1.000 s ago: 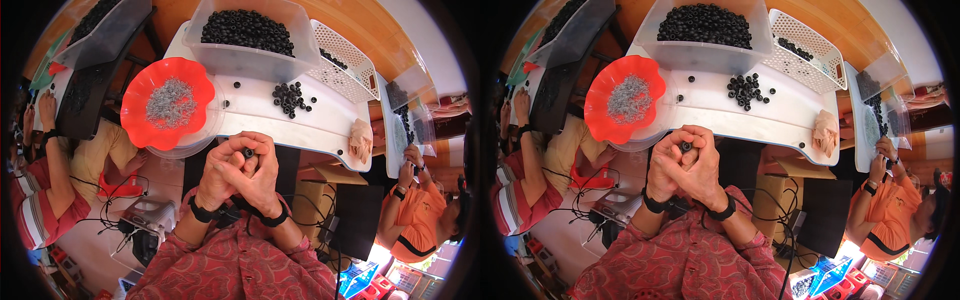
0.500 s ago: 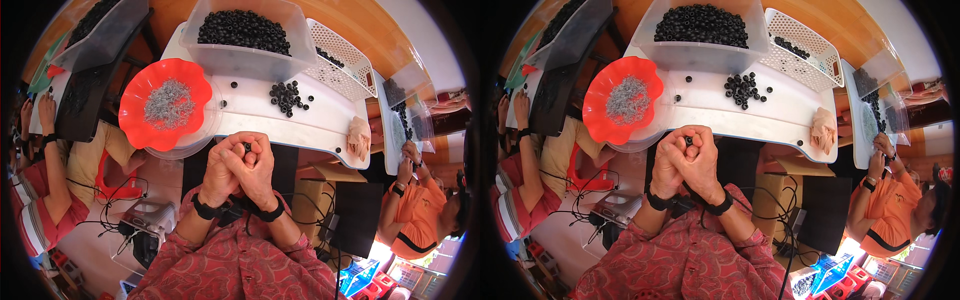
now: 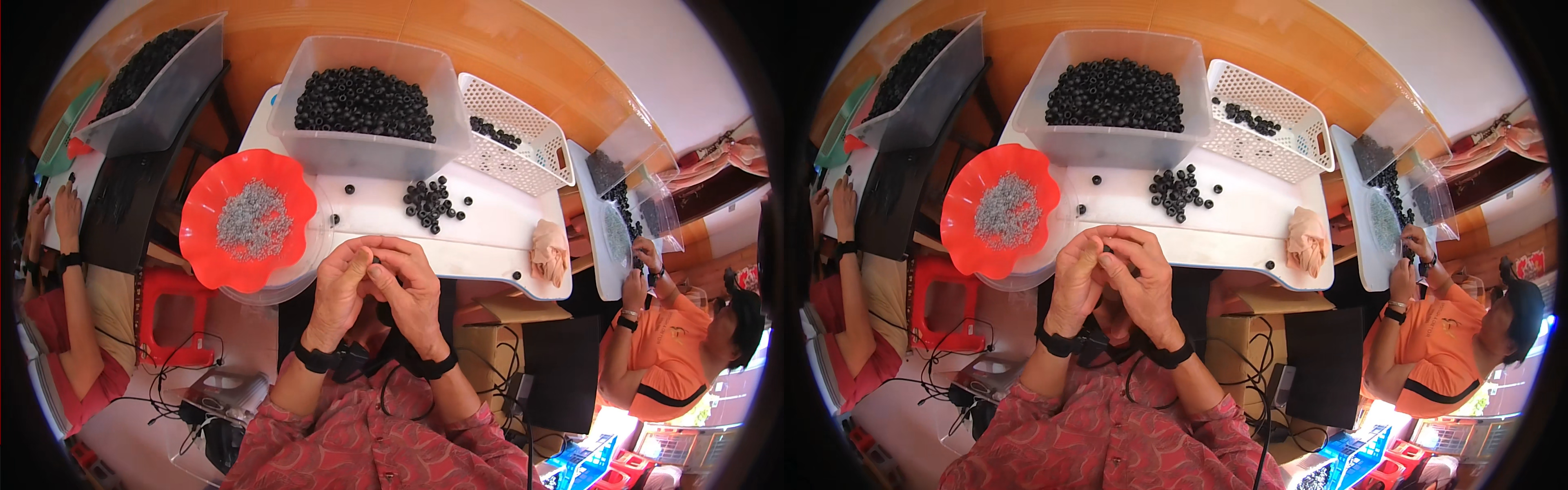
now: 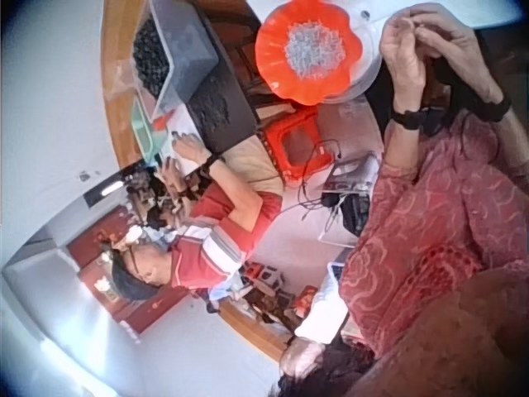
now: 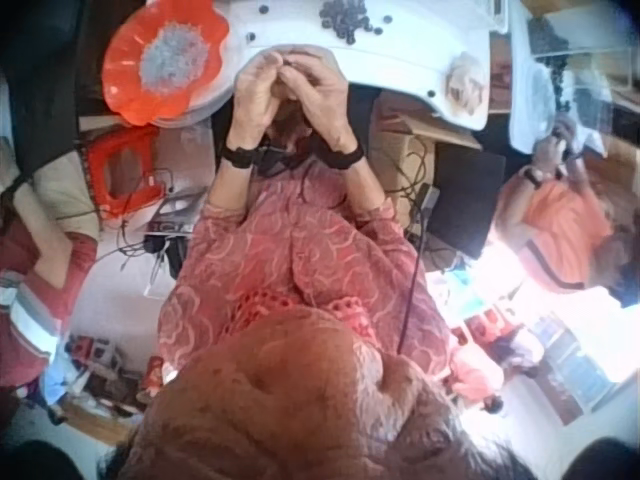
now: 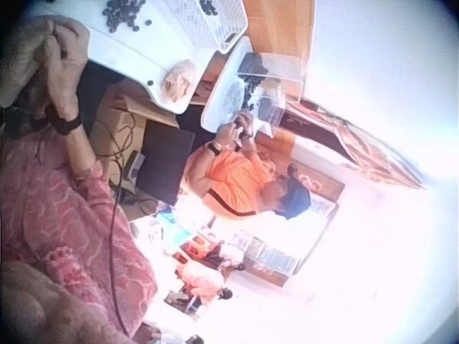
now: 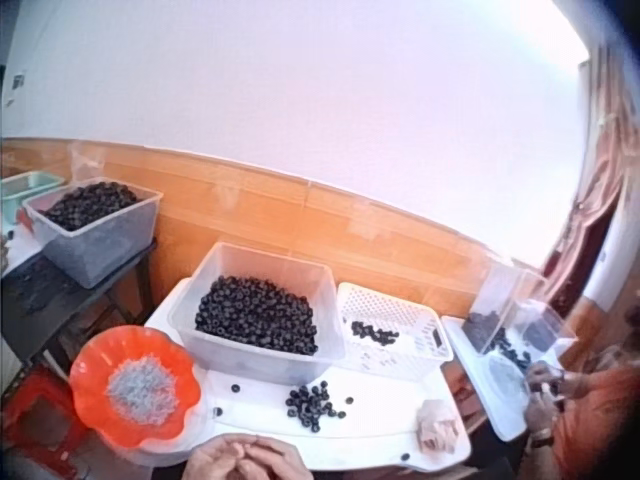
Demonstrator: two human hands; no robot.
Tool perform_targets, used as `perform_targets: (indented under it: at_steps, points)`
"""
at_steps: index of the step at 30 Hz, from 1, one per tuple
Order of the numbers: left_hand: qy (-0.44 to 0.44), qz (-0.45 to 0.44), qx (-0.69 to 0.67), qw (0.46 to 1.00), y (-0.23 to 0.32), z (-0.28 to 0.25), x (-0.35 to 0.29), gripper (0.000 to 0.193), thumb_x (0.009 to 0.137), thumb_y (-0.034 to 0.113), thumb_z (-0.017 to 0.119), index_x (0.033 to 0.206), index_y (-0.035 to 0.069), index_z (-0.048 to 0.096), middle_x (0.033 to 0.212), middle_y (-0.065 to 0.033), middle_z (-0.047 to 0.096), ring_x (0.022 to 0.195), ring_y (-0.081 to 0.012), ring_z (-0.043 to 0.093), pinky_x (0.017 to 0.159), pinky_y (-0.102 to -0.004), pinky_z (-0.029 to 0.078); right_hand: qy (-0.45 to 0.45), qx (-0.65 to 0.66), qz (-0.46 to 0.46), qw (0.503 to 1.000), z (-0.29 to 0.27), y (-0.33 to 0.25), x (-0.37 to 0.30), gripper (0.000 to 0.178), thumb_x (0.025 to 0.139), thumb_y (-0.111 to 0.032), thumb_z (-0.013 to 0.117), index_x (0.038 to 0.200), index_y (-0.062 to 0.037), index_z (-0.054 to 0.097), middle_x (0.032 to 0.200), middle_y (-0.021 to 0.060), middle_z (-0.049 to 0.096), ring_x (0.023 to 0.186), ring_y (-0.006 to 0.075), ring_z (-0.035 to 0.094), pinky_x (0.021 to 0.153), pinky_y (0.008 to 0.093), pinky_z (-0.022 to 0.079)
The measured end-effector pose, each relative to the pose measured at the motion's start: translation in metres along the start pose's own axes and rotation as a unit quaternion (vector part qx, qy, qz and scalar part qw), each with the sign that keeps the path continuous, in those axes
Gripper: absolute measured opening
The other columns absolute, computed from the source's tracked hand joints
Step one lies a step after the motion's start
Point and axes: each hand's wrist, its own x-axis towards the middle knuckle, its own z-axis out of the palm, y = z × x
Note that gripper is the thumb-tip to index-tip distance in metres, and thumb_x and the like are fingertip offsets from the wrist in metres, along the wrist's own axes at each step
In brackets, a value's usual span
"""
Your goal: The recorder is assembling small black plastic rings with silver metallic inserts at a workstation.
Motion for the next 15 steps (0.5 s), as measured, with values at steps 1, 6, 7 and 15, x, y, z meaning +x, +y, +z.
perform_targets:
  at_steps: [1,6,7,15]
  points:
    - [-0.014,-0.009,0.027,0.999,0.000,0.000,0.004,0.036,0.098,0.027,0.058,0.119,-0.002,0.055,0.090,-0.0080,0.066,0.072,-0.0116,0.064,0.059,-0.0230,0.055,0.013,0.060,0.059,0.996,-0.003,0.005,0.000,0.024,0.086,-0.008,0.070,0.109,-0.0030,0.069,0.113,0.0098,0.058,0.092,0.0170,0.062,0.075,0.0278,0.051]
    - [0.059,0.023,0.193,0.979,-0.008,-0.002,0.023,0.031,0.097,0.023,0.060,0.117,-0.001,0.057,0.084,-0.0087,0.067,0.066,-0.0101,0.062,0.054,-0.0225,0.053,0.112,0.101,0.195,0.969,-0.025,0.012,0.022,0.014,0.088,-0.012,0.071,0.098,-0.0024,0.070,0.089,0.0010,0.064,0.070,0.0072,0.058,0.059,0.0209,0.048]
    - [0.089,0.058,0.256,0.961,-0.013,-0.006,0.028,0.030,0.096,0.021,0.061,0.116,-0.001,0.059,0.081,-0.0088,0.068,0.065,-0.0097,0.062,0.054,-0.0226,0.052,0.134,0.122,0.216,0.959,-0.031,0.009,0.031,0.015,0.089,-0.011,0.070,0.099,-0.0006,0.070,0.079,0.0019,0.066,0.063,0.0068,0.056,0.056,0.0211,0.045]
    - [0.085,0.171,0.492,0.849,-0.039,-0.029,0.035,0.024,0.090,0.012,0.064,0.109,-0.002,0.061,0.071,-0.0095,0.066,0.058,-0.0129,0.062,0.054,-0.0269,0.052,0.257,0.199,0.210,0.922,-0.104,0.037,0.135,0.020,0.087,-0.018,0.070,0.091,0.0015,0.064,0.074,0.0031,0.062,0.063,0.0101,0.059,0.056,0.0215,0.049]
